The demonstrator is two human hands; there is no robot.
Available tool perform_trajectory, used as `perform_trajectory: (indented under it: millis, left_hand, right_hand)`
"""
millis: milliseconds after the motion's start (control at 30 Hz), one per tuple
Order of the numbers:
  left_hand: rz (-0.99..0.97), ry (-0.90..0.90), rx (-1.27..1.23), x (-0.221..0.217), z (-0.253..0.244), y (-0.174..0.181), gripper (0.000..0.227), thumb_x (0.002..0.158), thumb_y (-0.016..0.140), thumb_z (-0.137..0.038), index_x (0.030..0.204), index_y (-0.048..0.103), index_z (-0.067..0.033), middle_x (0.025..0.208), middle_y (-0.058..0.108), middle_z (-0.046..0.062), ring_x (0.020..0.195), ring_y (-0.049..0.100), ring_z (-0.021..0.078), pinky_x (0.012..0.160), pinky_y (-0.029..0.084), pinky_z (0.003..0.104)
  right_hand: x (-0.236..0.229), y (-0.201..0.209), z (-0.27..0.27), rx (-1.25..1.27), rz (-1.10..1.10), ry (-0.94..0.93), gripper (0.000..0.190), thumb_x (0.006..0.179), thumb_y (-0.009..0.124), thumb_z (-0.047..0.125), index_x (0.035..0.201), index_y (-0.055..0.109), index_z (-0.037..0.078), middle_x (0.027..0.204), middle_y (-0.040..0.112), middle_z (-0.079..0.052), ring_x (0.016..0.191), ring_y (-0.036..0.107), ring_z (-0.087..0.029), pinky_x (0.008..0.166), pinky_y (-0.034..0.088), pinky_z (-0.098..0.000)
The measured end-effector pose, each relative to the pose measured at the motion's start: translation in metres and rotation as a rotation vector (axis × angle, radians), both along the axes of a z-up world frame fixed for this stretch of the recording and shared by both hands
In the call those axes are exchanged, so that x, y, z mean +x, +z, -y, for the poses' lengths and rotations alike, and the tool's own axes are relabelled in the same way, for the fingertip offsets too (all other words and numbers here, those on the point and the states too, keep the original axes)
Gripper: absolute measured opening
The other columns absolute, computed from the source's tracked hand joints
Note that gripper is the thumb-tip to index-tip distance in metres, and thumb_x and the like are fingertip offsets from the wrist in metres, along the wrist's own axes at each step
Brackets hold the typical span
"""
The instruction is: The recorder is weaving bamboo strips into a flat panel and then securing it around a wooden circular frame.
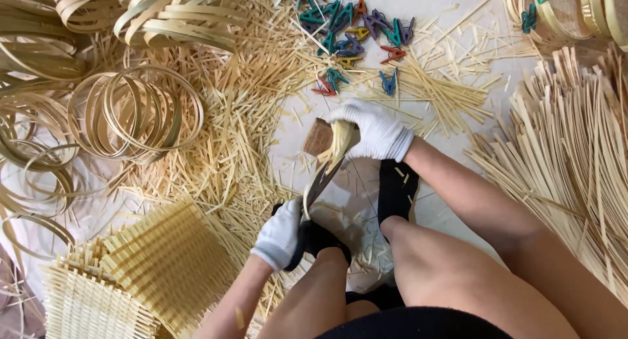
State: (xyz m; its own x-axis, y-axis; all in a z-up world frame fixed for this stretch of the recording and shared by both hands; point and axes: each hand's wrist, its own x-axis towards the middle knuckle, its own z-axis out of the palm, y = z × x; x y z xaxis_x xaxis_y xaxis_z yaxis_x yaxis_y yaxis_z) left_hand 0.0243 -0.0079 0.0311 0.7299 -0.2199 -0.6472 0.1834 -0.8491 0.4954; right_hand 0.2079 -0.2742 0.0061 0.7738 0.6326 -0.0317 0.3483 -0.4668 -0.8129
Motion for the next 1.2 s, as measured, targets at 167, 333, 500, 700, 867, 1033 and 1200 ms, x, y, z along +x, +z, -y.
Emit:
perform_trajectory:
  millis: [167, 333, 500, 700, 867, 1033, 1200]
  left_hand:
    - [0.035, 0.058, -0.025, 0.014, 0.022, -0.004, 0.038, 0.091, 0.059, -0.022, 0.123, 0.048, -0.0055, 0.107, 0.065, 0.029, 0.096, 0.064, 0.0480, 0.082, 0.051, 0.054]
    - [-0.064, 0.023, 0.004, 0.003, 0.015, -0.012, 0.027, 0.092, 0.060, -0.023, 0.109, 0.049, -0.0063, 0.096, 0.069, 0.028, 0.091, 0.066, 0.0480, 0.078, 0.052, 0.056]
    - [-0.040, 0.023, -0.001, -0.004, 0.012, -0.006, 0.023, 0.095, 0.058, -0.022, 0.110, 0.050, -0.0073, 0.094, 0.069, 0.027, 0.088, 0.065, 0.0484, 0.075, 0.050, 0.058]
    - [0.129, 0.032, -0.079, 0.003, 0.023, -0.015, 0.025, 0.094, 0.057, -0.021, 0.111, 0.049, -0.0046, 0.092, 0.068, 0.028, 0.084, 0.065, 0.0503, 0.072, 0.051, 0.058]
    - [-0.027, 0.006, -0.036, -0.013, 0.010, -0.014, 0.023, 0.095, 0.055, -0.024, 0.107, 0.049, -0.0057, 0.090, 0.069, 0.026, 0.087, 0.067, 0.0482, 0.074, 0.052, 0.058]
    - [-0.007, 0.032, -0.029, -0.001, 0.009, -0.006, 0.030, 0.098, 0.054, -0.028, 0.119, 0.050, -0.0060, 0.102, 0.068, 0.027, 0.091, 0.065, 0.0482, 0.079, 0.051, 0.057]
    - [0.107, 0.051, -0.058, 0.009, 0.032, -0.018, 0.045, 0.094, 0.057, -0.026, 0.133, 0.046, -0.0060, 0.112, 0.064, 0.029, 0.093, 0.065, 0.0477, 0.080, 0.051, 0.055]
  right_hand:
    - [-0.004, 0.008, -0.003, -0.004, 0.178, 0.014, 0.082, 0.052, 0.098, 0.036, 0.126, 0.067, 0.020, 0.121, 0.066, -0.008, 0.111, 0.065, -0.034, 0.098, 0.052, -0.0448]
    - [0.002, 0.029, 0.000, 0.005, 0.122, -0.058, 0.092, 0.049, 0.098, 0.038, 0.132, 0.063, 0.016, 0.129, 0.061, -0.012, 0.116, 0.062, -0.036, 0.099, 0.051, -0.0444]
    - [0.003, -0.029, 0.014, 0.121, 0.012, -0.023, 0.087, 0.052, 0.098, 0.032, 0.130, 0.065, 0.011, 0.132, 0.056, -0.018, 0.122, 0.056, -0.039, 0.103, 0.047, -0.0463]
    - [0.004, -0.018, 0.012, 0.046, -0.053, 0.022, 0.068, 0.060, 0.098, 0.030, 0.122, 0.071, 0.022, 0.116, 0.066, -0.006, 0.113, 0.063, -0.029, 0.103, 0.051, -0.0417]
    - [0.011, 0.010, 0.017, 0.036, 0.065, 0.036, 0.078, 0.058, 0.095, 0.024, 0.131, 0.066, 0.022, 0.127, 0.067, -0.008, 0.117, 0.062, -0.031, 0.105, 0.048, -0.0443]
    - [0.000, 0.016, 0.011, 0.108, -0.104, -0.031, 0.093, 0.061, 0.093, 0.025, 0.146, 0.055, 0.020, 0.134, 0.067, -0.007, 0.117, 0.065, -0.028, 0.105, 0.049, -0.0425]
    - [-0.019, 0.005, 0.004, 0.059, 0.116, -0.023, 0.098, 0.065, 0.100, 0.032, 0.150, 0.053, 0.021, 0.126, 0.068, -0.009, 0.118, 0.064, -0.031, 0.106, 0.049, -0.0426]
